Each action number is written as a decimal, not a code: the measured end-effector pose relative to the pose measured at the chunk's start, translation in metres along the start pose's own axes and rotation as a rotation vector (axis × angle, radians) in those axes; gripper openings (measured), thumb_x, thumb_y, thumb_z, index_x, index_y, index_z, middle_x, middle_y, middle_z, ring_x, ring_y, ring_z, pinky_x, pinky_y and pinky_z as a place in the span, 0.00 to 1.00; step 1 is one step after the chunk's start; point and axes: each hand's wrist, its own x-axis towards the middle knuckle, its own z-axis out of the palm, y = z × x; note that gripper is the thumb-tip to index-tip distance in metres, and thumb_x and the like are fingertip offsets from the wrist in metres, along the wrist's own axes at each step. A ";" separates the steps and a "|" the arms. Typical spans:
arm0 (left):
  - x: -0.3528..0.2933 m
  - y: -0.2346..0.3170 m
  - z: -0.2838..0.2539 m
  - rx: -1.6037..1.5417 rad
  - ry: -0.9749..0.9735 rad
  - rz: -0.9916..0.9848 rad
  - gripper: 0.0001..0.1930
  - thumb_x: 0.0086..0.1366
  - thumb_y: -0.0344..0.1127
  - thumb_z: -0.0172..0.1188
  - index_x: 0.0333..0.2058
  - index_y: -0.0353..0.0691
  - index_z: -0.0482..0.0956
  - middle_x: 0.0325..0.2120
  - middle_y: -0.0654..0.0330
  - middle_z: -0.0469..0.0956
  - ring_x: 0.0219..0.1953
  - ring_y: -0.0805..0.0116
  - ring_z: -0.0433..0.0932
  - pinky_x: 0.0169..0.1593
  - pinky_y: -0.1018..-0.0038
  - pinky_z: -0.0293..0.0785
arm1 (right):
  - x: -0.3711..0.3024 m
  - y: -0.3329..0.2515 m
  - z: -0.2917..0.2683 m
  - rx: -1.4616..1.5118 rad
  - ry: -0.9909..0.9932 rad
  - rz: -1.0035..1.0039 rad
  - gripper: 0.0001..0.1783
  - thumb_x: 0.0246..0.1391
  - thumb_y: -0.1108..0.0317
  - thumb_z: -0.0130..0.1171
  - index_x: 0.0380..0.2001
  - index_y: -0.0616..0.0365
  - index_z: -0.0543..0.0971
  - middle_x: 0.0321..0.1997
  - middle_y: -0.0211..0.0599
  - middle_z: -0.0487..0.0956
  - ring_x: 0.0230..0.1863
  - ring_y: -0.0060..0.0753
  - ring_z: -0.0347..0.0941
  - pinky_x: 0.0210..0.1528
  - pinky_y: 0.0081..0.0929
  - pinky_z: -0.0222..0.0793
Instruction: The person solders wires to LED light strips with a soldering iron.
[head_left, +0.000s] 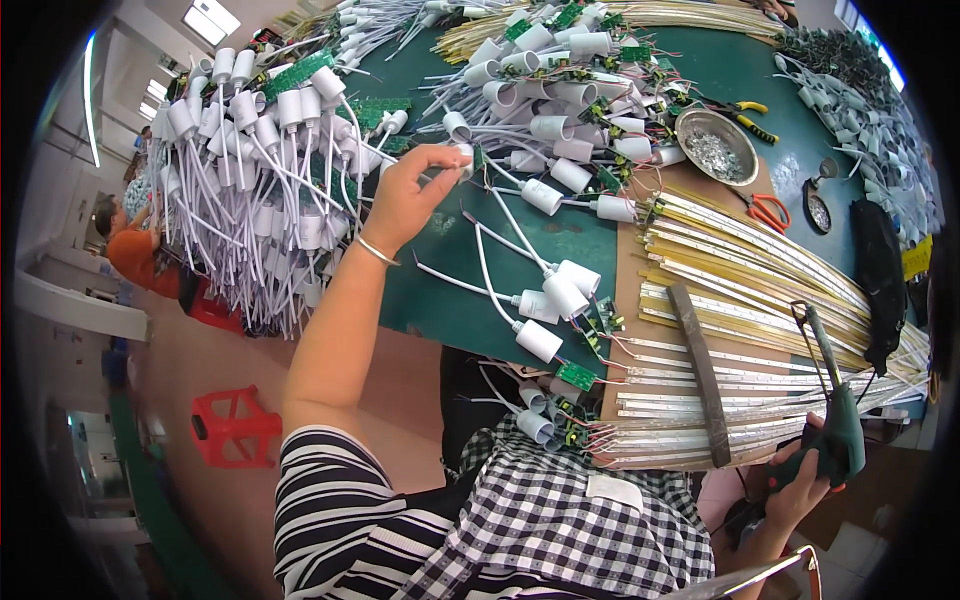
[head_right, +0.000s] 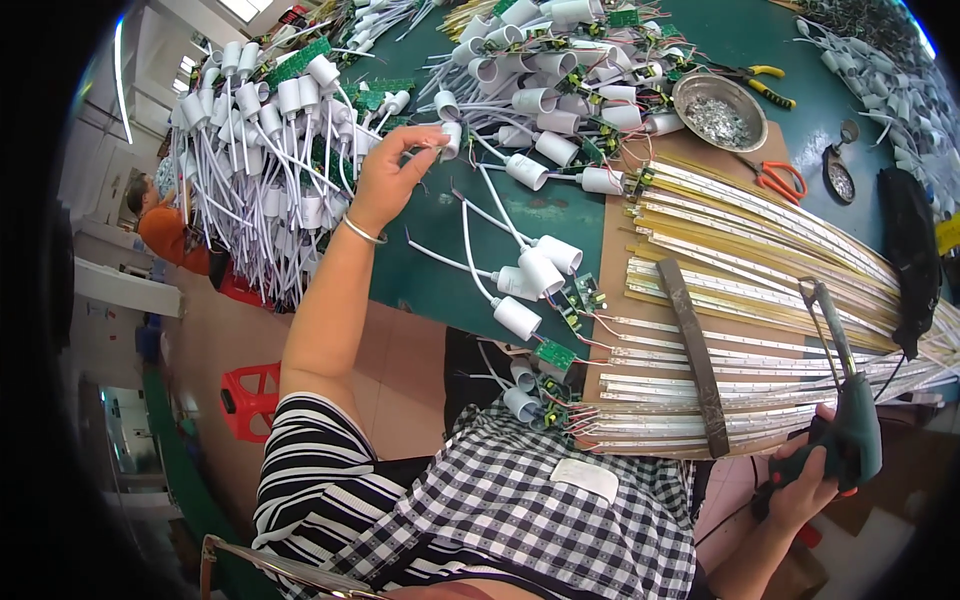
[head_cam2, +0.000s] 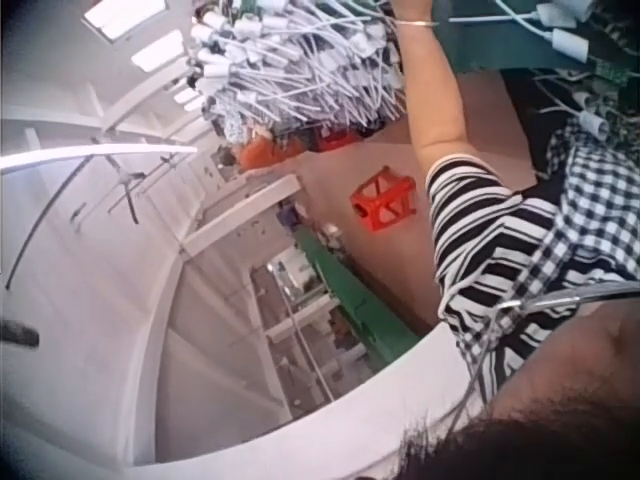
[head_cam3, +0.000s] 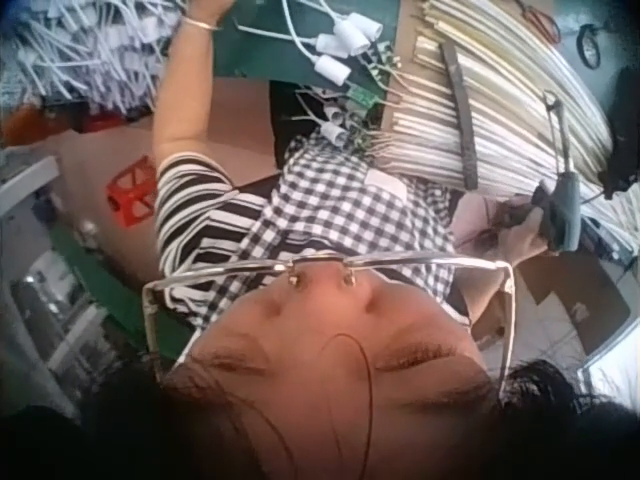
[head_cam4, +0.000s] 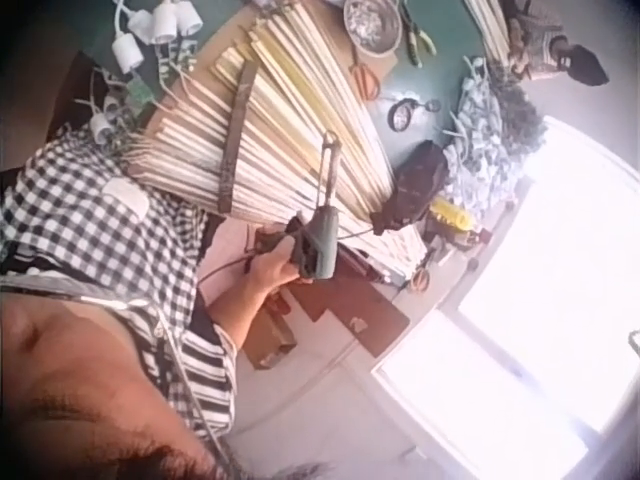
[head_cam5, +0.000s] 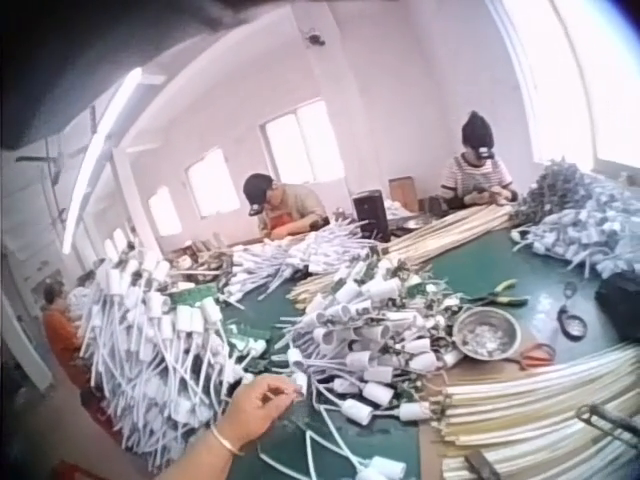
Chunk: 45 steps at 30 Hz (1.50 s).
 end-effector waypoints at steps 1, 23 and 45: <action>0.005 0.008 0.010 -0.259 -0.006 -0.186 0.05 0.62 0.28 0.59 0.37 0.37 0.76 0.37 0.62 0.80 0.45 0.66 0.76 0.51 0.71 0.71 | -0.002 0.002 -0.002 0.014 -0.004 -0.005 0.25 0.61 0.59 0.47 0.54 0.68 0.68 0.23 0.34 0.73 0.20 0.18 0.66 0.22 0.16 0.62; 0.039 0.071 0.079 -0.075 -0.354 -0.281 0.06 0.58 0.33 0.61 0.34 0.40 0.79 0.29 0.57 0.78 0.30 0.62 0.76 0.38 0.70 0.70 | -0.019 0.018 0.003 0.168 -0.157 0.128 0.25 0.56 0.67 0.49 0.54 0.73 0.65 0.48 0.49 0.76 0.24 0.24 0.72 0.23 0.20 0.70; 0.020 0.049 0.052 0.197 -0.490 0.245 0.08 0.48 0.31 0.68 0.29 0.45 0.81 0.32 0.67 0.75 0.43 0.63 0.72 0.49 0.65 0.65 | -0.018 0.015 0.014 0.102 -0.149 0.101 0.27 0.57 0.60 0.51 0.52 0.73 0.68 0.31 0.40 0.76 0.22 0.22 0.70 0.24 0.18 0.66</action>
